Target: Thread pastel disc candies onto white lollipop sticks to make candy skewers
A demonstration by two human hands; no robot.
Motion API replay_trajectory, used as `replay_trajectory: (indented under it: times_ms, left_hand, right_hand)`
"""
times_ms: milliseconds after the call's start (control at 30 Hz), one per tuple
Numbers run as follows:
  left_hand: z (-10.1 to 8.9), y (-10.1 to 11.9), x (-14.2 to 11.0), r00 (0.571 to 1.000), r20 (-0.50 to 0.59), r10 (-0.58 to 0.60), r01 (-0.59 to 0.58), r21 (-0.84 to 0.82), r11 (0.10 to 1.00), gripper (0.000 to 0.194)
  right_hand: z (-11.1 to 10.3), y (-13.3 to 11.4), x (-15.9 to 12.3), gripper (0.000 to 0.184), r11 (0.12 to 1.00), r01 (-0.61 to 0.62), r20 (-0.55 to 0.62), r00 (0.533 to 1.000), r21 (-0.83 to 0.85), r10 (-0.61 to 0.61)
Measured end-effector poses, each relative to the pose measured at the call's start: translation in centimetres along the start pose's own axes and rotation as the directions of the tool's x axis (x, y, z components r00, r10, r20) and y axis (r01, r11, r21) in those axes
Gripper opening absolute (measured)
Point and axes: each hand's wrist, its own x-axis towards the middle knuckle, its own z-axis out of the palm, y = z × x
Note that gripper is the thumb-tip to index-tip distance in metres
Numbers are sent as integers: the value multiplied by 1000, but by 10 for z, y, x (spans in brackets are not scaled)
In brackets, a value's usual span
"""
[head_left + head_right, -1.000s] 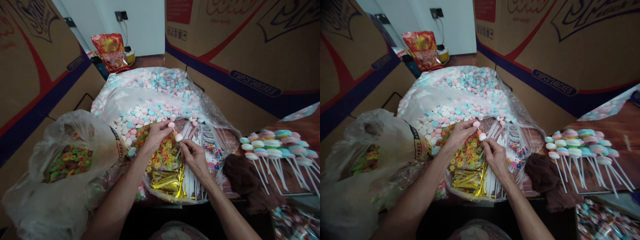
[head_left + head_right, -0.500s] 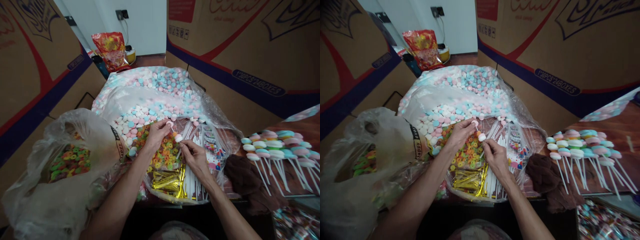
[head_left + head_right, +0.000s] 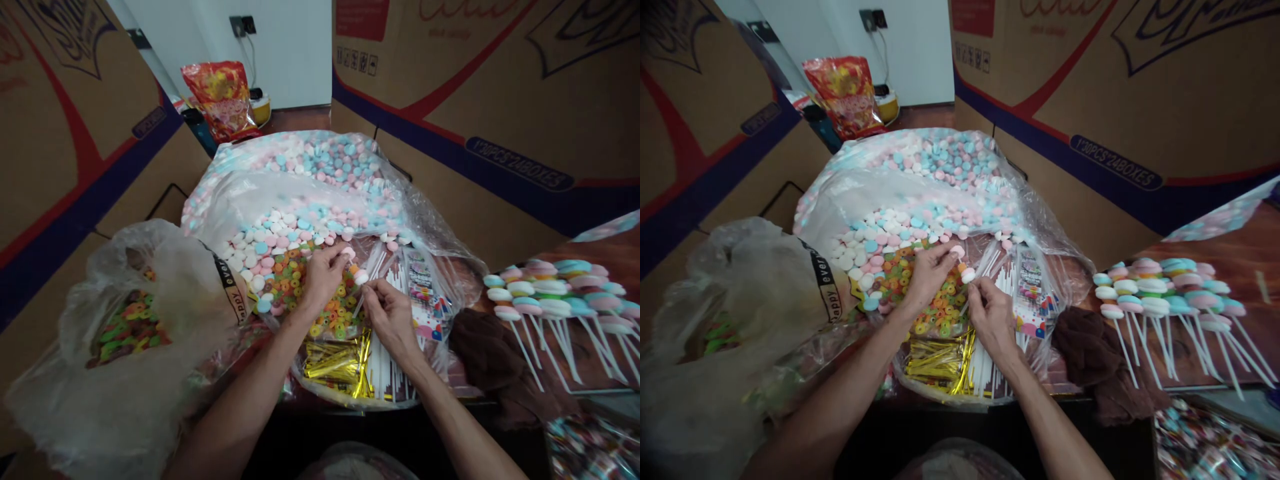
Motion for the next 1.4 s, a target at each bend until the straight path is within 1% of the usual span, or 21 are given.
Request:
replay_trajectory:
  times_ms: [67,133,233,367,500,567,667,733,767,800,833,867,900,967,1033,1067,1133,1200,1300,1400]
  left_hand:
    - [2,2,-3,998,9,65,-66,112,991,22]
    - [4,5,-6,993,33,109,-114,199,973,24]
    - [8,8,-12,990,69,121,-136,280,950,28]
    - [12,15,-21,986,126,110,-141,274,951,29]
    - [15,22,-30,971,222,86,-146,270,952,34]
    - [15,24,-31,964,255,75,-140,247,959,36]
    - [7,24,-23,967,240,88,-138,199,970,37]
    - [-4,23,-15,976,195,102,-153,267,952,37]
    - [-11,23,-10,981,163,109,-161,353,922,36]
    - [-18,22,-6,985,117,123,-164,459,873,35]
    - [-25,22,-2,987,102,127,-163,566,808,33]
    - [-30,22,2,987,116,115,-163,653,740,31]
    - [-35,23,5,983,156,97,-180,719,671,28]
    - [-39,23,9,963,266,46,-247,799,548,25]
    - [-38,23,11,932,361,8,-324,826,462,24]
    - [-37,23,12,919,394,-5,-352,827,439,24]
    - [-36,23,12,898,441,-15,-389,807,443,25]
    - [-36,22,11,890,455,10,-402,775,487,25]
    - [-37,21,8,901,431,49,-388,748,538,24]
    - [-37,21,7,910,414,31,-359,748,558,20]
  right_hand:
    - [1,0,-1,26,1000,-3,-7,1000,1,3]
    - [2,0,-1,25,1000,-8,-12,1000,8,8]
    - [2,0,-2,24,1000,-1,-29,1000,-10,0]
    - [1,1,0,24,999,5,-46,999,-35,-7]
    - [-4,4,5,24,999,12,-140,990,-41,-18]
    - [-7,6,7,24,998,19,-172,985,-61,-30]
    - [-7,7,8,26,998,25,-146,989,-54,-33]
    - [-6,7,7,28,999,24,-129,991,-39,-29]
    - [-6,7,6,28,999,24,-127,992,-35,-28]
    - [-5,7,6,28,999,22,-130,991,-32,-26]
    - [-5,7,5,27,999,20,-135,991,-32,-24]
    - [-5,7,4,26,999,18,-142,990,-33,-22]
    - [-5,7,4,25,999,16,-144,989,-33,-21]
    - [-6,7,4,24,999,15,-139,990,-34,-19]
    - [-5,7,5,24,999,17,-130,991,-42,-22]
    - [-5,7,5,25,999,17,-129,991,-49,-24]
    - [-5,7,6,25,998,19,-128,991,-62,-26]
    - [-5,7,5,25,998,19,-122,992,-60,-26]
    - [-5,7,5,25,998,26,-114,993,-52,-32]
    - [-5,6,5,24,999,27,-114,993,-46,-32]
